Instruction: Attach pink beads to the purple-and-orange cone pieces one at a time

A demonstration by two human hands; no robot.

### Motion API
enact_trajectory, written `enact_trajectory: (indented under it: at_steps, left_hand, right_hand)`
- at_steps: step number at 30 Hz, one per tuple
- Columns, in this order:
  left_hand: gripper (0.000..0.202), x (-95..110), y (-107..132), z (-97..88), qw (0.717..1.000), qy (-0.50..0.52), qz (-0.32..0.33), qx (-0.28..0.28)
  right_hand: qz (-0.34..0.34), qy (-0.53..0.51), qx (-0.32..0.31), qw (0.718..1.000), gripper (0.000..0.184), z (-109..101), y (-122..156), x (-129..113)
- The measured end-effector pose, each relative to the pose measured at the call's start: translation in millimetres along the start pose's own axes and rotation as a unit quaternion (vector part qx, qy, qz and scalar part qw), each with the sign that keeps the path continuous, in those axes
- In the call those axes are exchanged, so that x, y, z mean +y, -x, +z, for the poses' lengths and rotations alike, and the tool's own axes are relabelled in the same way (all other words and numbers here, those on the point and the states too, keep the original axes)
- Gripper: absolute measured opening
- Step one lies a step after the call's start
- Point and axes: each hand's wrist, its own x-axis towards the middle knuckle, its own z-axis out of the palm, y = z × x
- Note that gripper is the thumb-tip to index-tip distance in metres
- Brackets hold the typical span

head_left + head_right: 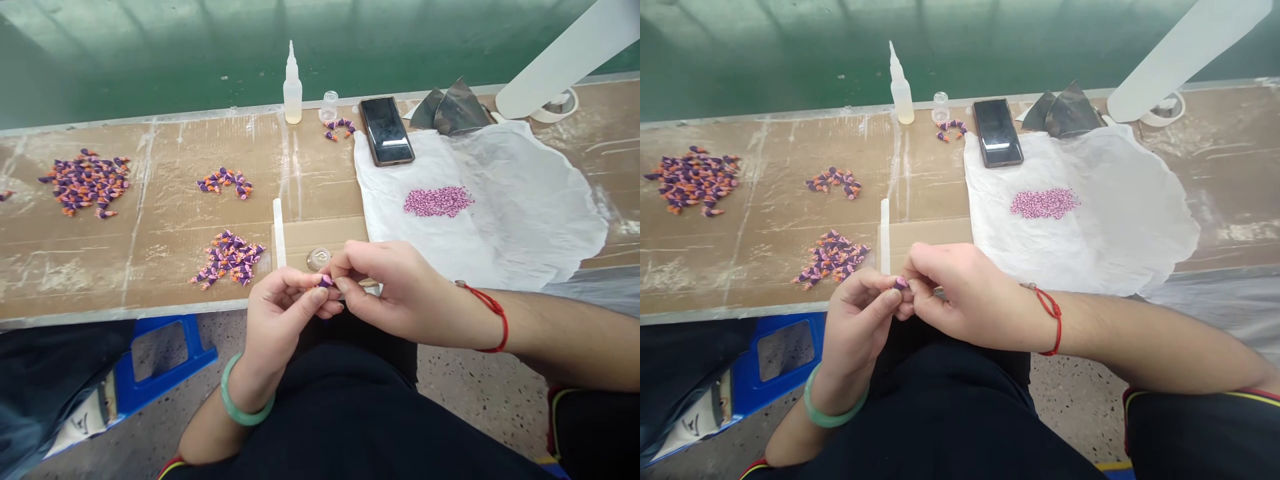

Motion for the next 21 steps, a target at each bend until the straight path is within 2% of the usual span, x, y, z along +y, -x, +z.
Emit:
enact_trajectory:
  at_steps: [4,7,9,11,14,17,19,21]
  left_hand:
    - [0.018,7,0,-10.1,0.995,-0.097,-0.011,-0.005]
    - [0.012,24,-7,-28.7,0.968,-0.25,-0.002,-0.017]
    - [0.01,39,-15,-44.9,0.919,-0.393,0.014,-0.034]
    - [0.012,55,-27,-60.6,0.849,-0.527,0.022,-0.045]
    - [0.018,74,-47,-78.2,0.761,-0.647,0.005,-0.045]
    - [0.02,81,-72,-88.7,0.706,-0.707,0.031,0.0]
    - [0.015,79,-93,-92.9,0.684,-0.722,0.093,0.041]
    - [0.015,75,-115,-94.5,0.661,-0.731,0.157,0.056]
  right_hand:
    - [0.019,0.042,-0.005,0.999,0.014,-13,3,6]
    - [0.073,0.079,0.036,0.994,0.019,-27,10,17]
    - [0.116,0.087,0.056,0.988,0.021,-35,16,27]
    - [0.155,0.085,0.063,0.982,0.023,-40,22,38]
    - [0.195,0.071,0.076,0.975,0.027,-44,28,50]
    - [0.226,0.054,0.096,0.968,0.029,-46,30,55]
    - [0.24,0.045,0.104,0.964,0.03,-47,30,57]
    - [0.249,0.037,0.11,0.961,0.031,-47,30,59]
